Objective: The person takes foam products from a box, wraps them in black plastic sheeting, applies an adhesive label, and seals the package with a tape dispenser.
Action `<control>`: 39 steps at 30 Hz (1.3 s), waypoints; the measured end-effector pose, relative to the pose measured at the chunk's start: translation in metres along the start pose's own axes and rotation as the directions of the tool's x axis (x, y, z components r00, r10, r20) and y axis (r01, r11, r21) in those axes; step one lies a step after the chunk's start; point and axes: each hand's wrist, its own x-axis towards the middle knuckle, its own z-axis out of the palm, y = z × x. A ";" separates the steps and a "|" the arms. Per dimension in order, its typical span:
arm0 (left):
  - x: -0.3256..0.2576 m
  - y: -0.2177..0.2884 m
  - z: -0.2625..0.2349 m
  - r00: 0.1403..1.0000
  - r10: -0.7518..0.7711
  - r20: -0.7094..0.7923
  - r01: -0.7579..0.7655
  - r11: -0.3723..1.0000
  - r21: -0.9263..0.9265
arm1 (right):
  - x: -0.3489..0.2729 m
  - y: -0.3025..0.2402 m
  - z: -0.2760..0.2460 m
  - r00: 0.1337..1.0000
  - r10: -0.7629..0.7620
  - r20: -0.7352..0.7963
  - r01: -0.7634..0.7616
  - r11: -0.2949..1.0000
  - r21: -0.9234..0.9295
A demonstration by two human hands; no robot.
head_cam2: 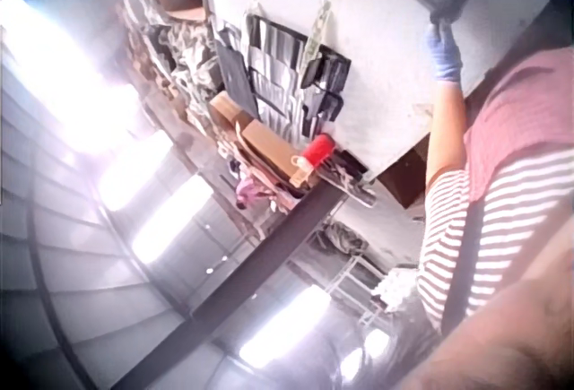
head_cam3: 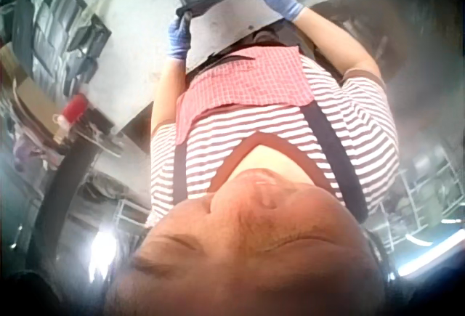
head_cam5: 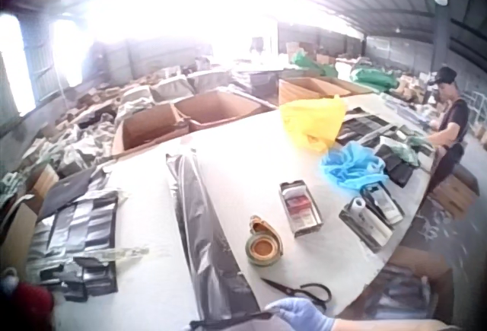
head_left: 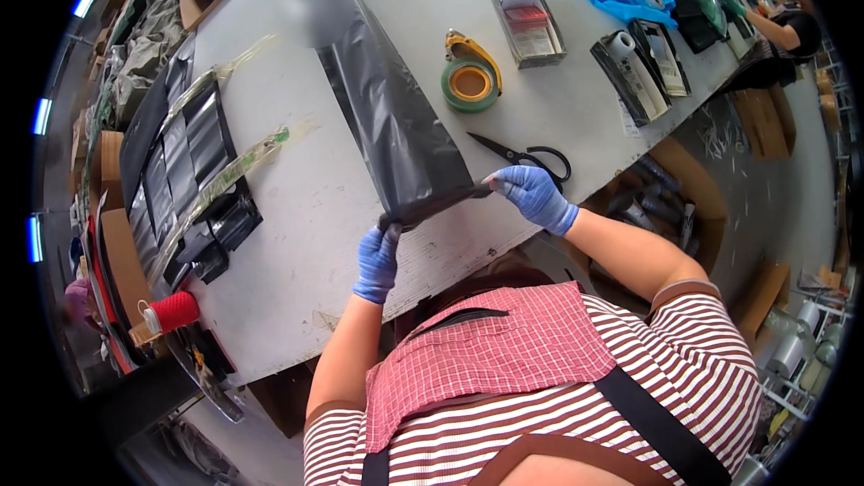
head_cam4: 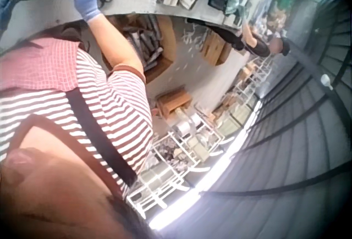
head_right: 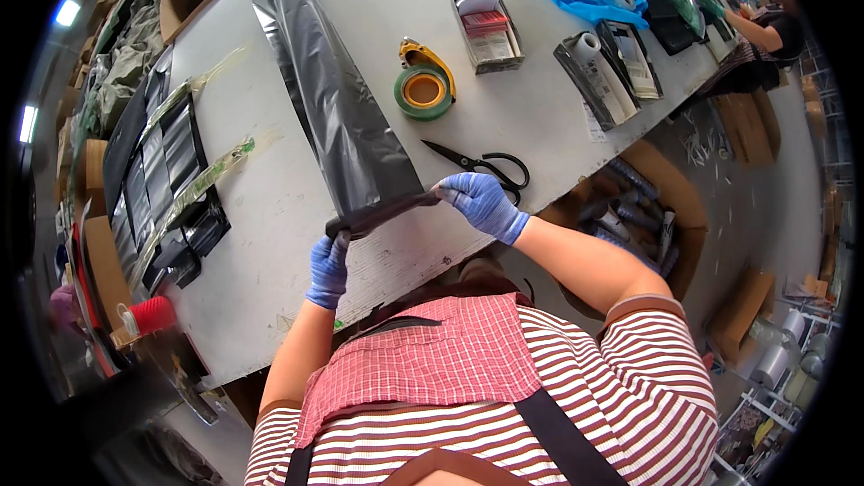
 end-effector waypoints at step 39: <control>0.031 0.080 0.076 0.950 0.308 0.057 -0.201 0.457 0.866 | 0.023 -0.005 -0.106 0.944 -0.215 -0.250 0.129 0.938 -0.322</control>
